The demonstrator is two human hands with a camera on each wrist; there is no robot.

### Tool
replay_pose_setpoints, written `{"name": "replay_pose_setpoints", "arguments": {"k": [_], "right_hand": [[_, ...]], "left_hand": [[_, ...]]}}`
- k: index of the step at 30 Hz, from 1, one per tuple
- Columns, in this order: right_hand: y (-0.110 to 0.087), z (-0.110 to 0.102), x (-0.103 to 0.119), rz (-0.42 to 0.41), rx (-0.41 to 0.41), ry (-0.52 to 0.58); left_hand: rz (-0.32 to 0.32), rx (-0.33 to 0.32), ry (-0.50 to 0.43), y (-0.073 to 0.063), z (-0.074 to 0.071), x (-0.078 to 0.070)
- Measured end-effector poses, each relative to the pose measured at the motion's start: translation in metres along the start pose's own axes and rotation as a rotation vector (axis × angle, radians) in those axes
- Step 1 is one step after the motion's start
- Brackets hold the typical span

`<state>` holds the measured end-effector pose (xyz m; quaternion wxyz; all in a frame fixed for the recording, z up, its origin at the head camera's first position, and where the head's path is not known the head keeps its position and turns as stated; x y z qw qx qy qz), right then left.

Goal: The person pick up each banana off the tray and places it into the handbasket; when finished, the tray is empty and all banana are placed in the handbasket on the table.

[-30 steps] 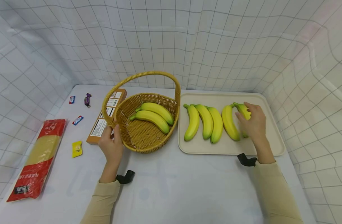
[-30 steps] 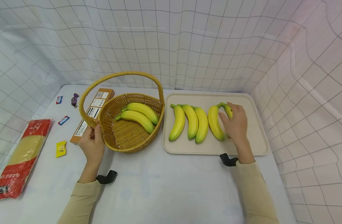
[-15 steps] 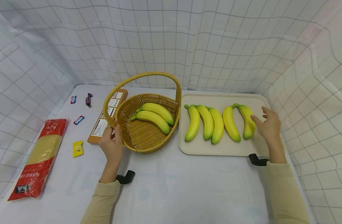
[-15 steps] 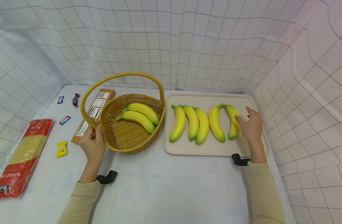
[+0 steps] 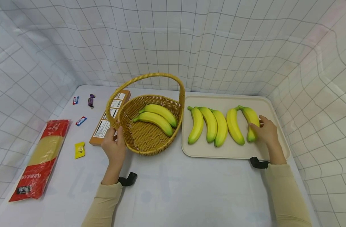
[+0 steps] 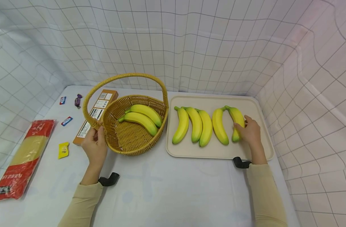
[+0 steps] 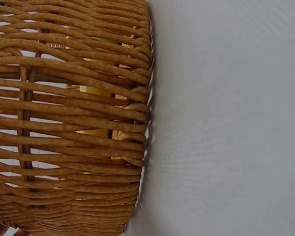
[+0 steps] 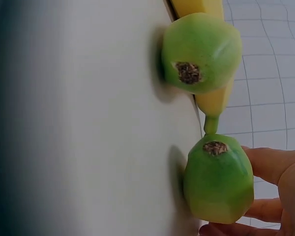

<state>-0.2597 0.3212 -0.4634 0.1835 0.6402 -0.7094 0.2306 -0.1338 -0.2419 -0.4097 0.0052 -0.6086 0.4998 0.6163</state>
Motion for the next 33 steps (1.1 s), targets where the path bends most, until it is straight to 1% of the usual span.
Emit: {"name": "replay_pose_setpoints", "arguments": {"k": [5, 12, 16, 21, 24, 27, 30, 33], "right_hand": [[0.0, 0.003, -0.002, 0.017, 0.023, -0.014], [0.0, 0.003, -0.003, 0.057, 0.025, -0.001], [-0.002, 0.001, -0.003, 0.08, -0.005, 0.007], [-0.011, -0.01, 0.003, 0.08, -0.081, 0.024], [-0.018, -0.018, 0.012, 0.046, -0.117, 0.03], [-0.026, -0.021, 0.027, -0.004, -0.132, 0.033], [-0.036, -0.019, 0.048, -0.093, -0.141, 0.037], [-0.05, -0.011, 0.078, -0.213, -0.135, 0.048]], "left_hand": [[-0.002, -0.003, 0.008, -0.001, -0.001, 0.001], [0.003, 0.011, 0.004, -0.002, 0.0, 0.001], [0.004, 0.013, 0.0, -0.001, 0.0, 0.001], [0.002, 0.01, -0.002, -0.002, 0.0, 0.001], [0.0, 0.009, 0.004, -0.002, 0.001, 0.002], [-0.001, 0.005, 0.007, -0.002, 0.001, 0.002], [-0.002, 0.002, 0.004, -0.001, 0.0, 0.002], [-0.002, 0.004, 0.006, -0.001, 0.0, 0.001]]}}
Point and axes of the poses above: each hand's wrist, its own y-axis towards the middle knuckle, its own z-axis out of the palm, x = y × z, the point moved 6 cm from there along y, towards the middle knuckle, and after that the axes turned 4 degrees about -y, right-handed, at the moved point
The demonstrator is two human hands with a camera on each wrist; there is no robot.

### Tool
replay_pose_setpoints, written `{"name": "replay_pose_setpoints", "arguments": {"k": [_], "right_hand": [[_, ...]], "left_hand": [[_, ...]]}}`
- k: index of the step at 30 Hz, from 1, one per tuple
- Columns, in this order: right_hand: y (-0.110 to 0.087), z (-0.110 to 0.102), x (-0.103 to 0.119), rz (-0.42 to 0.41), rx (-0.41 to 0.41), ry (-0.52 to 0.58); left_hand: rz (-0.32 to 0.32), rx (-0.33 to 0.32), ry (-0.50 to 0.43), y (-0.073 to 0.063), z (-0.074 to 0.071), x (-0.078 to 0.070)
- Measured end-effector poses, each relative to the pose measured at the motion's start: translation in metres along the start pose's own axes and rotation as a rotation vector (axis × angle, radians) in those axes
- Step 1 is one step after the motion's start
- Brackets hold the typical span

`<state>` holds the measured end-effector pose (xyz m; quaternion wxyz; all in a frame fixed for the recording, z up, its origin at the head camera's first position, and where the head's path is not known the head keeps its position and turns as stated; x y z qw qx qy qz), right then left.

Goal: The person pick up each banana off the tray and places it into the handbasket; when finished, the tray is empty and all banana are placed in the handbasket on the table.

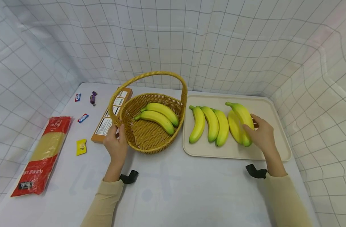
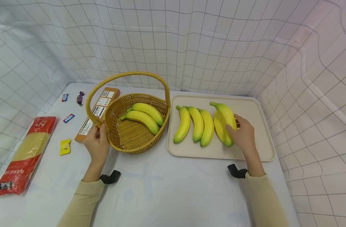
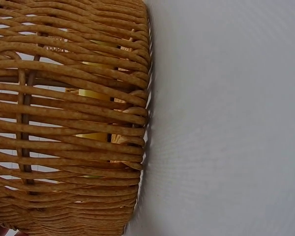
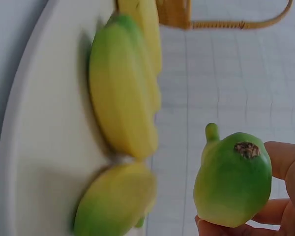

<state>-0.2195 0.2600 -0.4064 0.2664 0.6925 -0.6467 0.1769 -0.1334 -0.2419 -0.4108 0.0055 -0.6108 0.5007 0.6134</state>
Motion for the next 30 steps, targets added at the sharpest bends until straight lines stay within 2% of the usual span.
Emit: {"name": "replay_pose_setpoints", "arguments": {"k": [5, 11, 17, 23, 30], "right_hand": [[-0.014, 0.022, 0.066, -0.19, 0.063, 0.063], [-0.014, 0.052, 0.145, -0.326, 0.15, 0.158], [-0.008, 0.082, 0.214, -0.449, 0.204, 0.18], [0.006, 0.126, 0.253, -0.469, 0.273, 0.085], [0.016, 0.175, 0.264, -0.503, 0.342, -0.053]], "left_hand": [[-0.004, -0.002, 0.002, 0.0, -0.001, 0.001], [-0.01, -0.002, 0.008, 0.001, -0.002, 0.001], [0.009, 0.007, 0.003, 0.001, 0.001, 0.001], [0.01, 0.007, -0.003, 0.002, 0.001, 0.0], [0.01, 0.023, 0.013, 0.001, -0.001, -0.002]]}}
Point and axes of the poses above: each hand's wrist, its own y-axis towards the middle knuckle, its own z-axis out of the palm, x = y × z, the point moved 6 cm from there along y, towards the middle knuckle, and after that the axes turned 4 degrees about -y, right-handed, at the moved point
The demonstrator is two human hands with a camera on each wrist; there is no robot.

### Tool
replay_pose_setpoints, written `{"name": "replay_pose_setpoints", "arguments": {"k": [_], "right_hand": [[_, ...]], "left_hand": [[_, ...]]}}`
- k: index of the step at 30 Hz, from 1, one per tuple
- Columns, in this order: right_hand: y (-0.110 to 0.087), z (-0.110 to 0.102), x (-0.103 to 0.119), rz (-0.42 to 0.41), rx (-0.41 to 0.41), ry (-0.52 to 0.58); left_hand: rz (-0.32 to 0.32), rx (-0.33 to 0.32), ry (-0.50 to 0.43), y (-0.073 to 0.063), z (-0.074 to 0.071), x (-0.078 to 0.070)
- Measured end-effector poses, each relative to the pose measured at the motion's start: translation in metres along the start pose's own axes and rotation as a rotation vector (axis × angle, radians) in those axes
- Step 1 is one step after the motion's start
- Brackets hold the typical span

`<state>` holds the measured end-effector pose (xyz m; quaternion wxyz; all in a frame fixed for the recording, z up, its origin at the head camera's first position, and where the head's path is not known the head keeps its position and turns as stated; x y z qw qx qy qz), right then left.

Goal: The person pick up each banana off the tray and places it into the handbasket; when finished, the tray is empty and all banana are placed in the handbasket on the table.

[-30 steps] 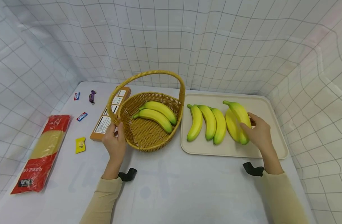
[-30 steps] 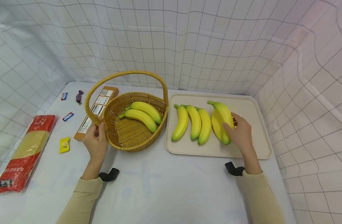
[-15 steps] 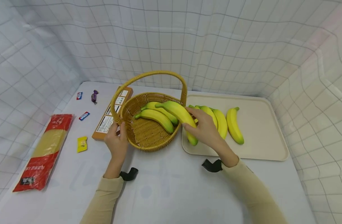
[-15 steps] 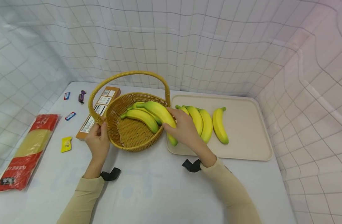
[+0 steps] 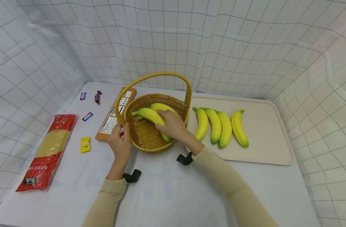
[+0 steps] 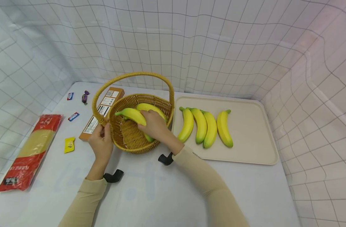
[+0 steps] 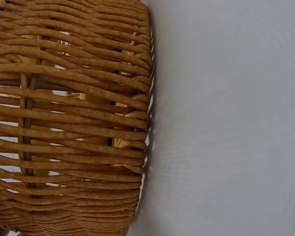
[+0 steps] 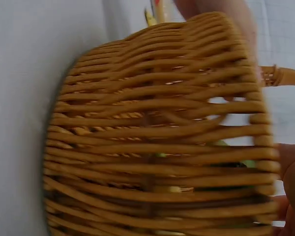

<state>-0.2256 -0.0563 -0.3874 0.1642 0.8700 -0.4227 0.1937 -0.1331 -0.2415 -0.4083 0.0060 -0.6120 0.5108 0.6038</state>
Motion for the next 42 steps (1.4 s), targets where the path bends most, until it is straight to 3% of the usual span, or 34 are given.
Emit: {"name": "replay_pose_setpoints", "arguments": {"k": [5, 11, 18, 24, 30, 35, 38, 42], "right_hand": [[0.004, 0.021, -0.001, -0.01, 0.071, -0.039], [0.002, 0.03, -0.003, 0.034, 0.103, -0.101], [0.001, 0.034, -0.003, 0.052, 0.072, -0.181], [0.0, 0.03, -0.002, 0.023, 0.001, -0.142], [-0.01, 0.017, 0.002, -0.069, -0.11, -0.057], [-0.032, -0.008, -0.007, -0.068, -0.144, 0.041], [-0.05, -0.029, -0.027, -0.051, -0.204, 0.085], [-0.077, -0.058, -0.072, 0.031, -0.299, 0.125]], "left_hand": [[0.008, -0.004, 0.003, -0.001, 0.001, -0.001], [-0.008, -0.006, -0.004, -0.001, 0.003, -0.001], [-0.012, -0.002, 0.004, -0.001, 0.002, -0.001], [-0.015, -0.013, 0.001, -0.002, 0.003, 0.002], [-0.022, -0.011, 0.0, -0.003, 0.002, 0.004], [-0.018, -0.024, -0.012, -0.003, 0.002, 0.003], [-0.015, -0.029, -0.015, -0.003, 0.002, 0.002], [-0.014, -0.027, -0.006, -0.003, 0.002, 0.002]]}}
Point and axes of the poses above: each hand's wrist, its own y-axis towards the middle knuckle, its own z-axis out of the palm, x = y × z, the point moved 6 cm from there along y, towards the middle knuckle, and after that the axes turned 4 degrees about -y, right-handed, at the moved point
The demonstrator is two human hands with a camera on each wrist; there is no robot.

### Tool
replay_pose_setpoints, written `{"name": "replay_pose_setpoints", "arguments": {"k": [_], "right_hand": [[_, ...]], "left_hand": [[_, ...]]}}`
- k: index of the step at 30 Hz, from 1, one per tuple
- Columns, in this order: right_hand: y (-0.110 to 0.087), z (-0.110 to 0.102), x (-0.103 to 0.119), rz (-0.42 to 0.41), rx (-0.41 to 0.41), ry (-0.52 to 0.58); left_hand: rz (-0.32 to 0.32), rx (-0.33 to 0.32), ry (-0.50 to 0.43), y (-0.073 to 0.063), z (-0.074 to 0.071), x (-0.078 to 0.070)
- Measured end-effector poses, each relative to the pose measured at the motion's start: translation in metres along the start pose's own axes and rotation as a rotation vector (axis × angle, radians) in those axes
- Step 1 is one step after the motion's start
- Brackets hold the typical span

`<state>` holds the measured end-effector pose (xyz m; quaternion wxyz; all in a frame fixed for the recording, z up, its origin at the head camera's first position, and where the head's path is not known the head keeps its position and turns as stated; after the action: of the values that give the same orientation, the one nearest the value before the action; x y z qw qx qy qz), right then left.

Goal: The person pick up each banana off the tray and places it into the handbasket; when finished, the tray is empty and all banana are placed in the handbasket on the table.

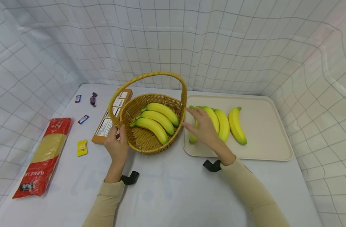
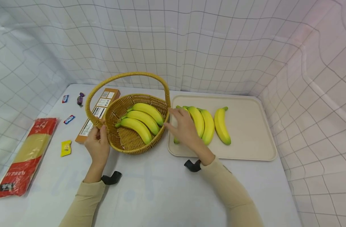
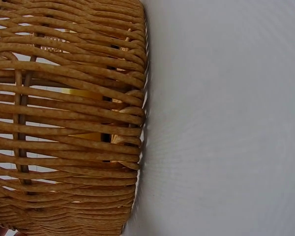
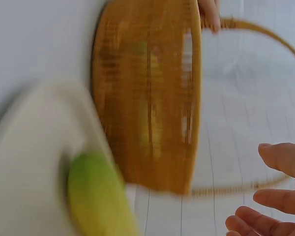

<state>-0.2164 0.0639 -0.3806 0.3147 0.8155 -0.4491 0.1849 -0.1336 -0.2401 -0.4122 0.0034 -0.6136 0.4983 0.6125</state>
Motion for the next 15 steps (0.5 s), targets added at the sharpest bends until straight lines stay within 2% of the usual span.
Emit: {"name": "replay_pose_setpoints", "arguments": {"k": [5, 9, 12, 15], "right_hand": [[-0.027, -0.052, -0.064, 0.145, -0.121, -0.02], [-0.051, -0.084, -0.108, 0.241, -0.213, -0.076], [-0.066, -0.099, -0.13, 0.302, -0.256, -0.088], [-0.076, -0.107, -0.142, 0.35, -0.27, -0.077]], "left_hand": [[0.001, -0.007, 0.002, 0.0, -0.001, -0.001], [0.011, -0.012, 0.0, 0.0, -0.001, 0.0], [0.016, -0.015, 0.001, 0.0, -0.001, 0.0], [0.021, -0.019, 0.006, -0.001, 0.001, 0.001]]}}
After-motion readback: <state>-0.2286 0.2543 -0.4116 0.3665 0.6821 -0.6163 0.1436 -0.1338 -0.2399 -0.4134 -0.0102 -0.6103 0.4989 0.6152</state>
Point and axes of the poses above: each hand's wrist, its own y-axis towards the middle knuckle, its own z-axis out of the palm, x = y × z, the point moved 6 cm from there along y, towards the middle knuckle, and after that the axes turned 4 degrees about -y, right-handed, at the moved point
